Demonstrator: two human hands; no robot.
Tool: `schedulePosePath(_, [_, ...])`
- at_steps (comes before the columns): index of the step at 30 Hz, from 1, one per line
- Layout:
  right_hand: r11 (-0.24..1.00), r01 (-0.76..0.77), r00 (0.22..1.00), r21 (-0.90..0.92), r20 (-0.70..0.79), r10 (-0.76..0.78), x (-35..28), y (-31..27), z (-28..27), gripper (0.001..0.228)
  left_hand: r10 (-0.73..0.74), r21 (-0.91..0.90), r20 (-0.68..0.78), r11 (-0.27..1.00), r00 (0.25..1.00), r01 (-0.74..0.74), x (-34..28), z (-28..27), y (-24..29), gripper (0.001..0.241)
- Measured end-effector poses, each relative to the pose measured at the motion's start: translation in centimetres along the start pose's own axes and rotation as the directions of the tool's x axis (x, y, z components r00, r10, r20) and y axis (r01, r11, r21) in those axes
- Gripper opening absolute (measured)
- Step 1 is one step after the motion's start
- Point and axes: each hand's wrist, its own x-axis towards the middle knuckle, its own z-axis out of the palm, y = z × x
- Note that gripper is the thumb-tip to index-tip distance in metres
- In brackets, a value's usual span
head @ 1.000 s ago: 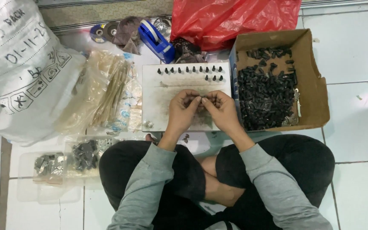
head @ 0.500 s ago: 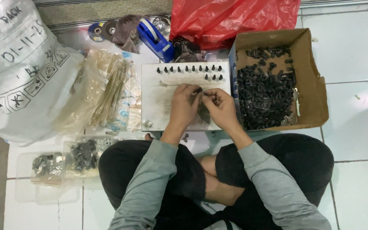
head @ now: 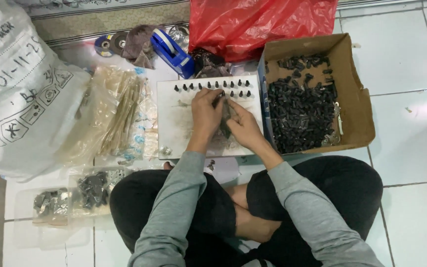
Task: Arranging small black metal parts from a cardboard box onto a white template with holes.
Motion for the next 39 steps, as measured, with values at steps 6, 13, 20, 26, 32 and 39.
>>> schedulePosePath(6, [1.0,-0.002,1.0,-0.003,0.029,0.003,0.1,0.0,-0.1,0.069,0.029,0.08,-0.039,0.996,0.999,-0.026,0.2,1.0,-0.5,0.014])
schedulePosePath(13, [0.999,-0.031,0.998,-0.043,0.05,0.033,0.3,-0.4,-0.4,0.071,0.042,0.059,-0.072,0.998,0.997,-0.038,0.0,2.1,-1.7,0.015])
schedulePosePath(20, [0.999,-0.023,0.997,-0.028,0.073,0.025,0.4,-0.8,-0.4,0.073,0.032,0.111,-0.073,0.993,0.997,-0.024,0.0,2.7,-2.5,0.016])
schedulePosePath(26, [0.998,-0.025,0.997,-0.05,0.073,0.028,0.4,0.3,-0.2,0.074,0.005,0.152,-0.028,0.988,1.0,0.0,-1.6,1.5,-0.9,0.021])
schedulePosePath(32, [0.984,-0.023,0.994,-0.175,0.106,0.042,-1.7,-1.9,-0.7,0.072,0.062,0.279,0.038,0.958,0.997,-0.07,-4.9,0.5,1.1,0.018])
schedulePosePath(39, [0.937,0.012,0.954,-0.348,0.285,0.093,-6.7,-5.2,-3.3,0.069,0.139,0.404,0.157,0.894,0.978,-0.192,-8.7,0.6,4.1,0.022])
